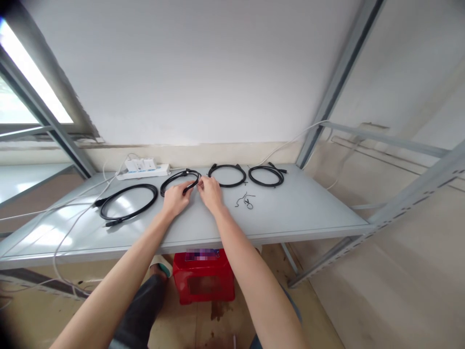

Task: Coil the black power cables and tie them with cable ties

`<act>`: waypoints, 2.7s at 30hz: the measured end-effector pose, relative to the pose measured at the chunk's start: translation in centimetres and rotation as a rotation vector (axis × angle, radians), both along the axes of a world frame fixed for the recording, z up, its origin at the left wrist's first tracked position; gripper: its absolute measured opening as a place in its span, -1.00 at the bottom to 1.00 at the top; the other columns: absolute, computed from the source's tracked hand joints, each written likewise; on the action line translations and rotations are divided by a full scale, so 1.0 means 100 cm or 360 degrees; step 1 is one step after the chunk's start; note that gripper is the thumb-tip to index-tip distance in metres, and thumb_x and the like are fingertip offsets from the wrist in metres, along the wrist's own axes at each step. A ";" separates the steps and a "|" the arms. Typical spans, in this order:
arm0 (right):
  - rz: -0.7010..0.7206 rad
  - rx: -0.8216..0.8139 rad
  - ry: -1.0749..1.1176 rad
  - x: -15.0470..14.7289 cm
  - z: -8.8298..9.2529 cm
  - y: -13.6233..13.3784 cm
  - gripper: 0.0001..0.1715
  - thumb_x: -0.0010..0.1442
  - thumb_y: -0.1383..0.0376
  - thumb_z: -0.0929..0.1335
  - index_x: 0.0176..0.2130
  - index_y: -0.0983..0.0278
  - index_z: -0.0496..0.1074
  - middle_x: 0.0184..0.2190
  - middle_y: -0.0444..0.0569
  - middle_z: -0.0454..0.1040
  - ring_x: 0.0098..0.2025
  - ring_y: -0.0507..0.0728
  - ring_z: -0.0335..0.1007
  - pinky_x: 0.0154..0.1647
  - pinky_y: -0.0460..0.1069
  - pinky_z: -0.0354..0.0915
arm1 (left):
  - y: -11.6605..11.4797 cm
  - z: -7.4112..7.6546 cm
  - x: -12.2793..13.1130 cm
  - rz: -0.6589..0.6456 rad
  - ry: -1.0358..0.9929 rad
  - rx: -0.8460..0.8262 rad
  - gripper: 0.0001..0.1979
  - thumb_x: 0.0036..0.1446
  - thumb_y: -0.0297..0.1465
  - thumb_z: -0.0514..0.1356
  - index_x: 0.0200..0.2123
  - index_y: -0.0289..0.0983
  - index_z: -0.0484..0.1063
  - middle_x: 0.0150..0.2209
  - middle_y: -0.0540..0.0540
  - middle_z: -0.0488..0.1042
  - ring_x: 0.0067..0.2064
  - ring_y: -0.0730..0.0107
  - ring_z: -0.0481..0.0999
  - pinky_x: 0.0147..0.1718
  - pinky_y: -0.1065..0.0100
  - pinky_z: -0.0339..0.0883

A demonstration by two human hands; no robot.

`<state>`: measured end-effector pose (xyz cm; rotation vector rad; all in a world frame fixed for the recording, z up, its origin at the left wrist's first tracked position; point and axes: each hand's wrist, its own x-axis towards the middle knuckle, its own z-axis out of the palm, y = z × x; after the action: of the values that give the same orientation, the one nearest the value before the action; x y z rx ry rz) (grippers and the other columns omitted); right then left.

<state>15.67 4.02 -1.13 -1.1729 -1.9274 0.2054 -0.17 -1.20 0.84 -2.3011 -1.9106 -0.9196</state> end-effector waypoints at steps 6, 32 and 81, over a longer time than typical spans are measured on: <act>0.0166 -0.0234 0.0180 0.000 -0.005 0.011 -0.83 0.32 0.34 0.37 -0.33 0.23 0.54 -0.31 -0.02 0.60 -0.19 0.18 0.45 -0.11 0.02 0.26 | 0.003 -0.001 -0.001 0.0014 -0.0005 -0.0002 -0.58 0.37 -0.30 0.08 0.22 -0.09 0.49 0.01 -0.13 0.65 -0.01 0.08 0.63 -0.05 0.23 0.42; 0.0573 -0.0937 0.0934 0.000 0.006 0.012 -0.80 0.07 0.21 0.51 -0.45 0.28 0.52 -0.49 -0.09 0.58 -0.34 0.09 0.50 -0.10 0.01 0.39 | -0.001 0.003 0.000 0.0028 -0.0039 -0.0021 -0.58 0.40 -0.25 0.05 0.23 -0.13 0.48 0.02 -0.17 0.65 0.01 0.07 0.63 -0.01 0.21 0.42; -0.0012 -0.0032 0.0166 -0.007 0.011 -0.014 -0.75 0.36 0.31 0.35 -0.34 0.19 0.57 -0.33 -0.05 0.61 -0.24 0.16 0.45 -0.17 -0.02 0.25 | 0.002 0.002 -0.001 0.0169 0.0034 -0.0074 -0.62 0.42 -0.09 0.03 0.06 -0.14 0.48 -0.29 -0.12 0.66 -0.15 0.09 0.65 -0.26 0.31 0.29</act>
<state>14.99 2.60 -0.01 -1.1594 -1.8334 0.2773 -0.24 -0.96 1.02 -2.1991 -2.0445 -0.8451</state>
